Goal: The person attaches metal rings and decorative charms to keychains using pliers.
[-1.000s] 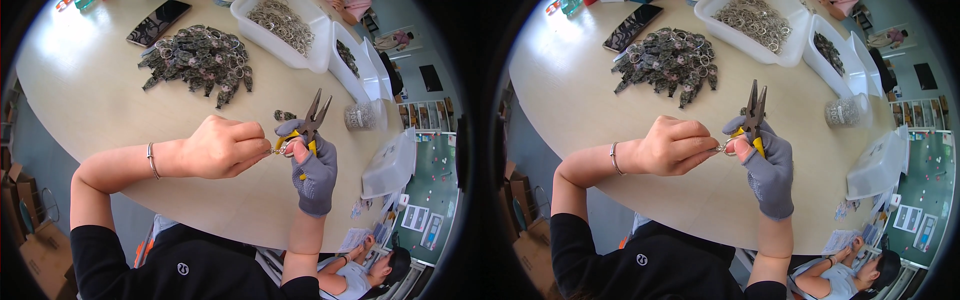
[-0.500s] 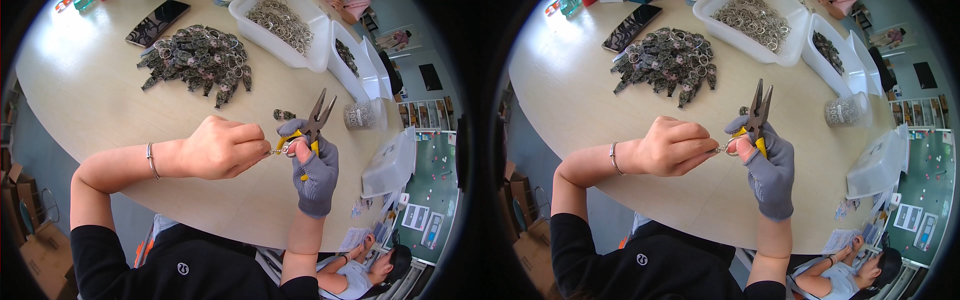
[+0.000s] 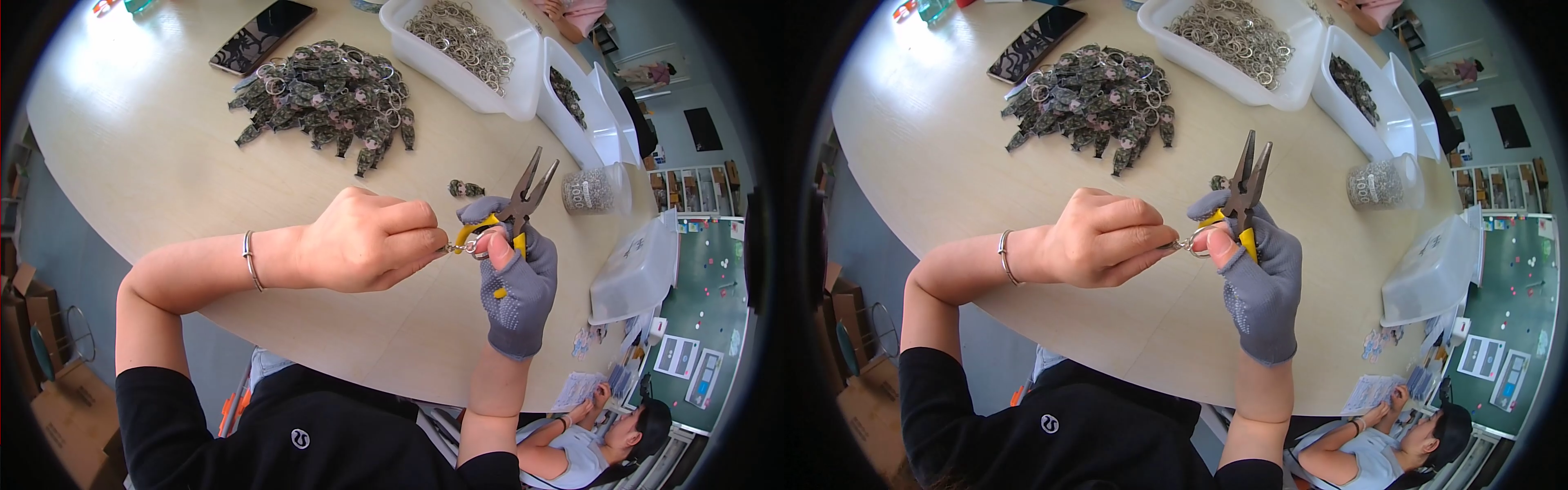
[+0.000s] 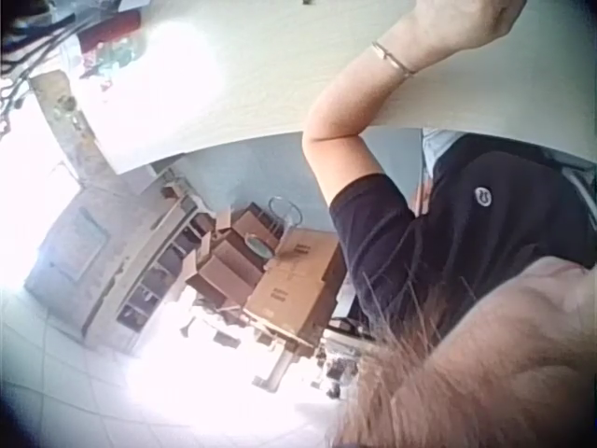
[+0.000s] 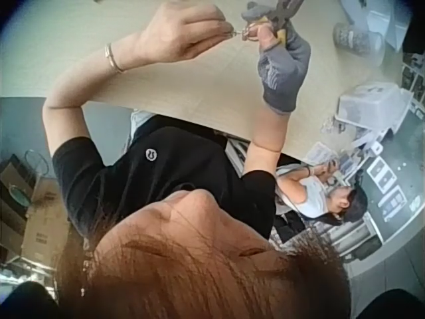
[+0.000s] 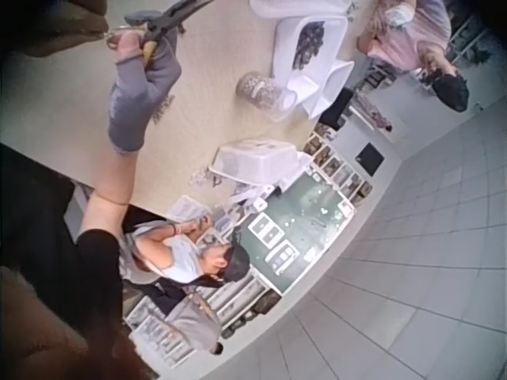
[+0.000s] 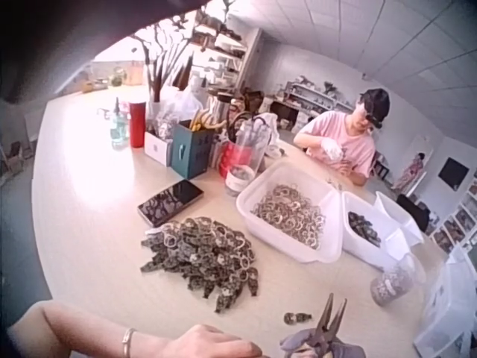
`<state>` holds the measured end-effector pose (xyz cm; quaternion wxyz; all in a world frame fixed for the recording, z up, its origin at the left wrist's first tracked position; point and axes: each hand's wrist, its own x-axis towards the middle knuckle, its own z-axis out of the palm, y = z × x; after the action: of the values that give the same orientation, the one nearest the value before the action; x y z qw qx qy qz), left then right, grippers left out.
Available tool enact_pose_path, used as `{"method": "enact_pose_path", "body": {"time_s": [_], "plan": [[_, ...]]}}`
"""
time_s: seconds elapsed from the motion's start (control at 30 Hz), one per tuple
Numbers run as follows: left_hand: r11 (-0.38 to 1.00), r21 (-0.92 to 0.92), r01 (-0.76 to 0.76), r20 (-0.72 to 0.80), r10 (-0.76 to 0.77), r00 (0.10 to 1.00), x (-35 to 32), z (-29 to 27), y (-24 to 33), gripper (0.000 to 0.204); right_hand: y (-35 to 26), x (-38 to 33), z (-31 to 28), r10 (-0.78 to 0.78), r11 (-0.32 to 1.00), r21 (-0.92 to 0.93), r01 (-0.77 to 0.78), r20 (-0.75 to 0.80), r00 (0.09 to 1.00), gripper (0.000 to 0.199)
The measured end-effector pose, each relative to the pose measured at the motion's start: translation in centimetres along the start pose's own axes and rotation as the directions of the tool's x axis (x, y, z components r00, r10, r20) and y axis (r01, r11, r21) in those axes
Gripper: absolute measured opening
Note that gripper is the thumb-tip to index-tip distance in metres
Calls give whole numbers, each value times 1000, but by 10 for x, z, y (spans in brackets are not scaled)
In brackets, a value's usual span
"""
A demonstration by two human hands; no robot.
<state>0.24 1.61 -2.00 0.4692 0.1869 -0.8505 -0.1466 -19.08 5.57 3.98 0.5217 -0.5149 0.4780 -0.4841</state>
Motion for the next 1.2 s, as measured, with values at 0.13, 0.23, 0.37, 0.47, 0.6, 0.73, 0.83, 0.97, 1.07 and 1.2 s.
{"method": "enact_pose_path", "body": {"time_s": [0.13, 0.23, 0.37, 0.47, 0.6, 0.73, 0.83, 0.97, 1.07, 1.2], "plan": [[1000, 3, -10, -23, 10, 1000, 0, 2, 0, 16, 0, -1, -1, 1, 1000, 17, -1, 1, 1000, 19], [999, 17, -28, -53, 29, 998, 0, 3, 0, 14, 0, -1, 0, 12, 999, 41, -12, -18, 1000, 18], [996, 39, -77, -85, 80, 993, 0, 3, 0, 15, 1, -2, -3, 10, 998, 69, -8, -29, 1000, 16], [983, 91, -158, -69, 165, 984, 2, -6, 0, 22, 1, -8, -5, -10, 1000, 17, 11, -54, 998, 15], [935, 224, -276, -76, 299, 951, 3, -8, -5, 24, 0, -24, -8, -73, 896, -443, 17, -110, 991, 15], [898, 287, -333, -70, 366, 928, 3, -7, -6, 27, 13, -47, -13, -190, 760, -632, 150, 4, 982, 18], [889, 300, -346, -62, 380, 923, 5, -6, -6, 28, 18, -52, -17, -259, 614, -731, 299, 171, 951, 21], [877, 310, -366, -45, 398, 916, 5, -5, -6, 29, 20, -51, -16, -287, 511, -784, 352, 231, 930, 25], [875, 325, -358, -77, 402, 912, 7, -3, -6, 18, 20, -52, -17, -285, 464, -807, 365, 254, 924, 26], [875, 314, -369, -72, 410, 909, 9, -2, -5, 19, 21, -54, -16, -313, 413, -832, 371, 253, 916, 25]]}}
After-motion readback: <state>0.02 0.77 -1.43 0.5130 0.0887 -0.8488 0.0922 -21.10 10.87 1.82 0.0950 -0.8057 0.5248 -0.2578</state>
